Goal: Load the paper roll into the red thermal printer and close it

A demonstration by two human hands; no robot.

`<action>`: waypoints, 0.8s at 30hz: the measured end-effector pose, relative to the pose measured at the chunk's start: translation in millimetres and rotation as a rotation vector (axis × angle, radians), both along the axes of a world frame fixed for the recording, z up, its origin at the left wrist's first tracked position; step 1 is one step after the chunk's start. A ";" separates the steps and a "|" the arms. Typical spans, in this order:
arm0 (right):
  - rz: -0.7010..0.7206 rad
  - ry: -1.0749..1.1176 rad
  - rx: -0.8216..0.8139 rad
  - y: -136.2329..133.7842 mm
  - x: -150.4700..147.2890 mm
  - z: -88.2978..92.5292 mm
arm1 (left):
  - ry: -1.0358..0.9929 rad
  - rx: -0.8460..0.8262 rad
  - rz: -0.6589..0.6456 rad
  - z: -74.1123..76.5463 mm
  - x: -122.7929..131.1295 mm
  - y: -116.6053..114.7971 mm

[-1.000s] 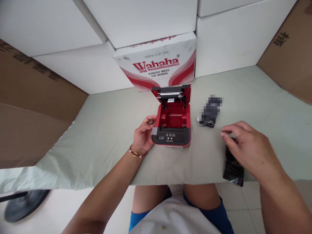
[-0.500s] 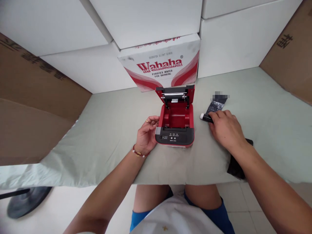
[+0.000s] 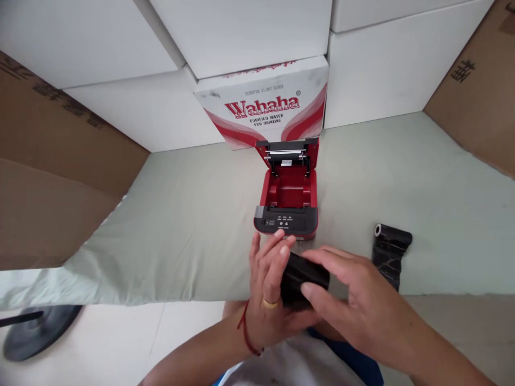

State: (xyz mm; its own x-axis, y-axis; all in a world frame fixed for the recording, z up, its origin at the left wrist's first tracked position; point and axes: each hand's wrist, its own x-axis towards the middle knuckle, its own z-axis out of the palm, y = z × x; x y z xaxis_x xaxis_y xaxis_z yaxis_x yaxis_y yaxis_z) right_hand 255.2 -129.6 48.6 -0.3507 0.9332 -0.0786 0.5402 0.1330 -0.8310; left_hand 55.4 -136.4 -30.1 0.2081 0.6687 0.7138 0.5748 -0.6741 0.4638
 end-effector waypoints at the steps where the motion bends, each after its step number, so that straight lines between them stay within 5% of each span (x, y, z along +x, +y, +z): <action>1: -0.014 0.017 -0.002 -0.7 -8.3 -1.6 | -0.002 -0.025 0.034 -2.4 1.2 -0.9; 8: -0.026 0.102 0.002 3.0 -24.7 -15.3 | -0.021 -0.026 0.086 -8.6 -9.7 5.8; 16: -0.038 -0.155 0.341 18.0 -25.1 -2.9 | -0.066 -0.053 0.063 -7.0 -5.4 16.2; 21: -0.125 -0.281 0.223 70.6 -9.9 29.0 | -0.247 -0.081 0.092 -4.9 -16.4 24.6; 24: -0.037 -0.402 0.213 111.5 -17.6 37.4 | -0.221 -0.103 0.153 -6.0 -24.2 29.7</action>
State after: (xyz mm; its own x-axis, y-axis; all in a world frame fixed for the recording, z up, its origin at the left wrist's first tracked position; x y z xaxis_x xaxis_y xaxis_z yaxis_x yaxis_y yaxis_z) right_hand 237.5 -18.0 86.0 -0.2976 0.9547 -0.0071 0.8219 0.2525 -0.5106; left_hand 31.2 -106.7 -36.2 -0.0541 0.7519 0.6571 0.5437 -0.5297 0.6509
